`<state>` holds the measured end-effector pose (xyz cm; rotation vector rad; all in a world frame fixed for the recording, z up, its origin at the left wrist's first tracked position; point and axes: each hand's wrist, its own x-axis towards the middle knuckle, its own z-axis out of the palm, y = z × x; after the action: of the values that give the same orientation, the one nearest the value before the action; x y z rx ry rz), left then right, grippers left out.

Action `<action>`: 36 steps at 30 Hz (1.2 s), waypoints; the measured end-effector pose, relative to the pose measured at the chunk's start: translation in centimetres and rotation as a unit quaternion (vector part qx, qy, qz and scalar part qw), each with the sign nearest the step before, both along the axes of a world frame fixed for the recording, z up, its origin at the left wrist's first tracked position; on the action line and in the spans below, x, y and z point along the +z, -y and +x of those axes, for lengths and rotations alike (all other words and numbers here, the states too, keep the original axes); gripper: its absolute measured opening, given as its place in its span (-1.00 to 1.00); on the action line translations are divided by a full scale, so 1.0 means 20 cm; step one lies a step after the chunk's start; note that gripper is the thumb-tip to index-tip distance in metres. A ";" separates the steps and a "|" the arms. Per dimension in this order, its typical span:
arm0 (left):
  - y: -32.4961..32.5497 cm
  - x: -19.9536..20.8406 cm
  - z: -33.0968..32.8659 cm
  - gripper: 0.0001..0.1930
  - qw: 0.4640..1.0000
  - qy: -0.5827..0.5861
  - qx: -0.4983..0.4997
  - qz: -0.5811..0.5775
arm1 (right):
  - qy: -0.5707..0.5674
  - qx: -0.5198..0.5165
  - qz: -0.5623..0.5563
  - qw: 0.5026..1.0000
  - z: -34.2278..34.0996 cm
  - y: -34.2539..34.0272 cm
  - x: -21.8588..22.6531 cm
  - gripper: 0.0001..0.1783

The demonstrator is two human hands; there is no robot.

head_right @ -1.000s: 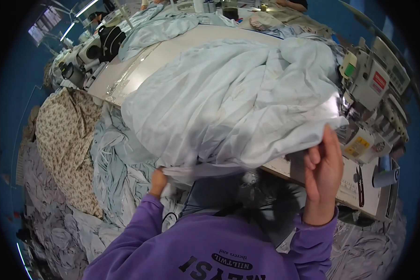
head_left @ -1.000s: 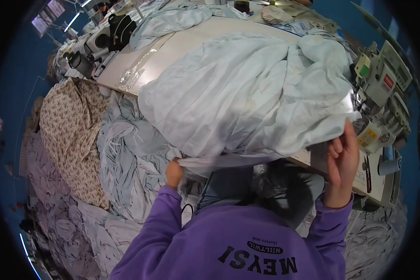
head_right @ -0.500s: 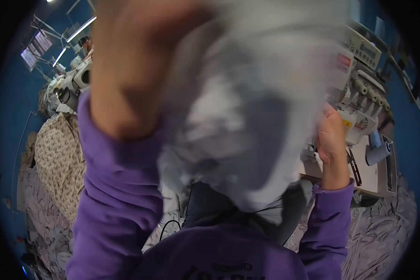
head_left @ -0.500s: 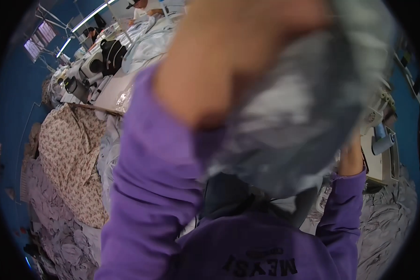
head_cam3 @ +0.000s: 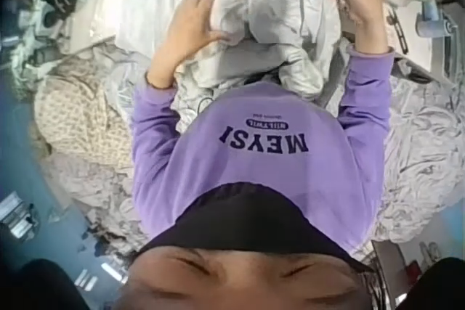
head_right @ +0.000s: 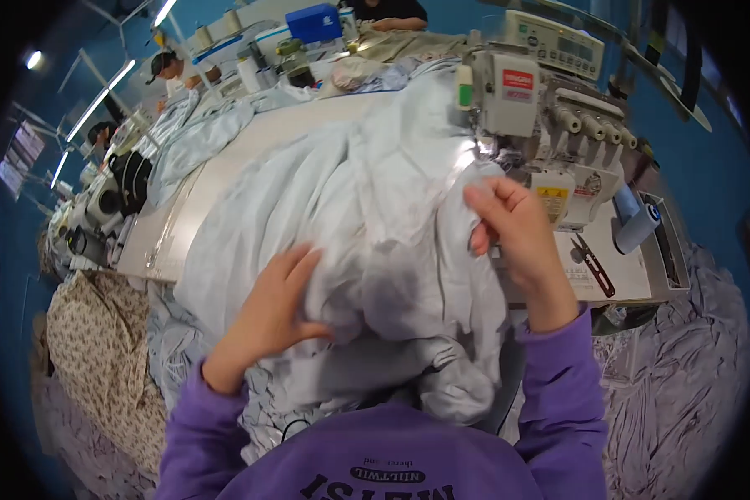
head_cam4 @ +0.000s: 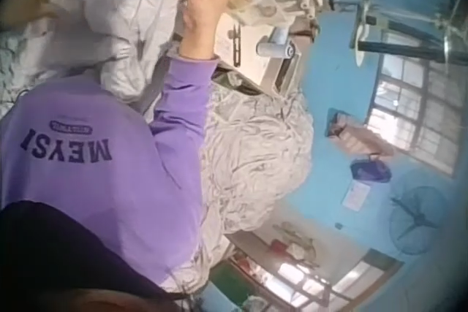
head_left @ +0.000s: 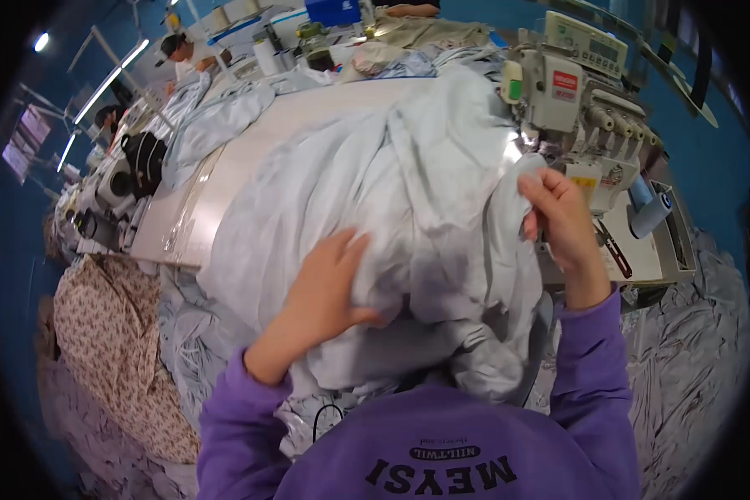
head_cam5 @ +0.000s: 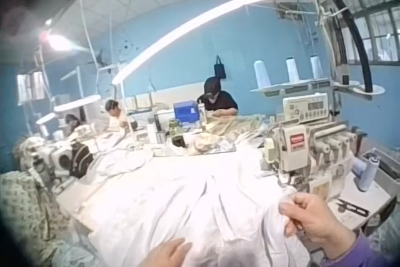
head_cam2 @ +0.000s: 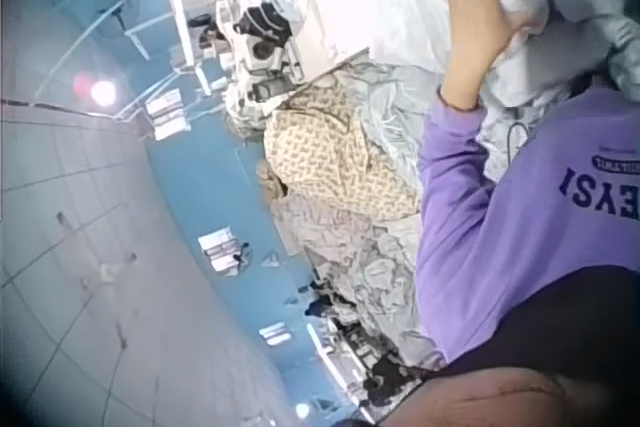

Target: Sewing white fabric into pillowcases using an industrial overlock sewing machine.

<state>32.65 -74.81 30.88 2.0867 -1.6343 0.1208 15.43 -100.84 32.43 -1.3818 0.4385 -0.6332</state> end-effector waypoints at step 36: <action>-0.18 -0.23 0.12 -0.89 0.904 -0.256 0.235 -0.248 | 0.017 -0.096 0.117 0.988 -0.09 -0.06 -0.09 -0.81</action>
<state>34.95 -71.26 26.36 1.8508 -0.6819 0.1169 13.56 -99.71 30.59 -1.1117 0.6040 -0.7370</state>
